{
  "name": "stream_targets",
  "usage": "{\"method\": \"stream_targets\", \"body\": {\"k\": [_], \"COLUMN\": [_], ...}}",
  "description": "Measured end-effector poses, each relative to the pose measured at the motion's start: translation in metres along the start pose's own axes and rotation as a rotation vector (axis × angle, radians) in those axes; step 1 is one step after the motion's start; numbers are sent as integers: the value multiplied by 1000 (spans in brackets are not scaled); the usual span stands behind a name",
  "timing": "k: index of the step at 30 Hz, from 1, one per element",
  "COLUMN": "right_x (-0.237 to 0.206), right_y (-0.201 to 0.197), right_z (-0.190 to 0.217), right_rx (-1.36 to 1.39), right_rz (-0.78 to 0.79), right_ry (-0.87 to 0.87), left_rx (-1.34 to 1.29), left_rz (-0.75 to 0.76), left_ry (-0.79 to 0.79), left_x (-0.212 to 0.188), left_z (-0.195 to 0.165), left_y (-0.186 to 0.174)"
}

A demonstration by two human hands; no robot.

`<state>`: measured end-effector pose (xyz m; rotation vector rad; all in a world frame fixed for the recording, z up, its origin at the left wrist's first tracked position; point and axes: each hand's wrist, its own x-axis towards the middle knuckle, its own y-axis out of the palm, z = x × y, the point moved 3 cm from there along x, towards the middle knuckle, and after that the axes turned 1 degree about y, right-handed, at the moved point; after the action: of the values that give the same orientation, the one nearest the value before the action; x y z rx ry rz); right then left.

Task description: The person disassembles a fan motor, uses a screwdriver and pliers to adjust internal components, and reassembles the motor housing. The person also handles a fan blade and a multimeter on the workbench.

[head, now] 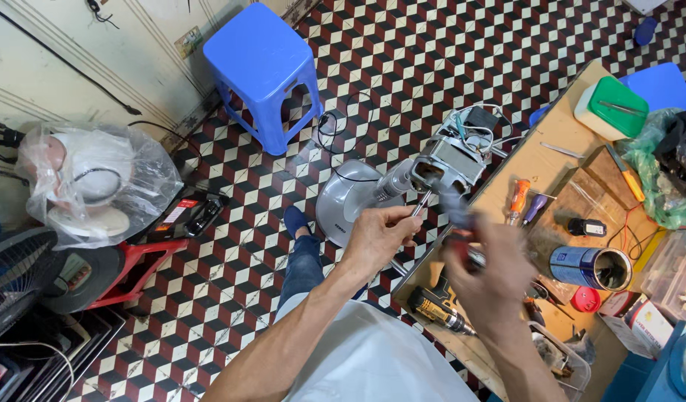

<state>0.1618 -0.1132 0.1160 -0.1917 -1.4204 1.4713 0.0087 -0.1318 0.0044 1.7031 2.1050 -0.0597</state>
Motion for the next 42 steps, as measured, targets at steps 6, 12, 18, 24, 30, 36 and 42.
{"method": "stream_targets", "body": {"k": [6,12,18,24,30,36,42], "right_x": [0,-5,-14,-16,-17,-14,-7], "right_y": [4,-1,17,20,33,39,18], "right_z": [-4,-4,-12,-7,-12,-7,-14], "right_rx": [-31,-59,-152,-66,-203,-335,275], "right_rz": [123,26,219,52,180,195,252], "right_ry": [69,99,180,49,126,73,307], "left_rx": [-29,-113,-85,59,148,272,207], "left_rz": [31,2,50,19,-1,-34,-85], "left_ry": [-21,-38,-13,67,87,142,104], "left_x": [-3,-5,-5,-6,-10,-11,-12], "left_z": [-6,-13,-16,-16,-19,-27,-26], "left_y": [0,0,1,1,-1,0,2]}}
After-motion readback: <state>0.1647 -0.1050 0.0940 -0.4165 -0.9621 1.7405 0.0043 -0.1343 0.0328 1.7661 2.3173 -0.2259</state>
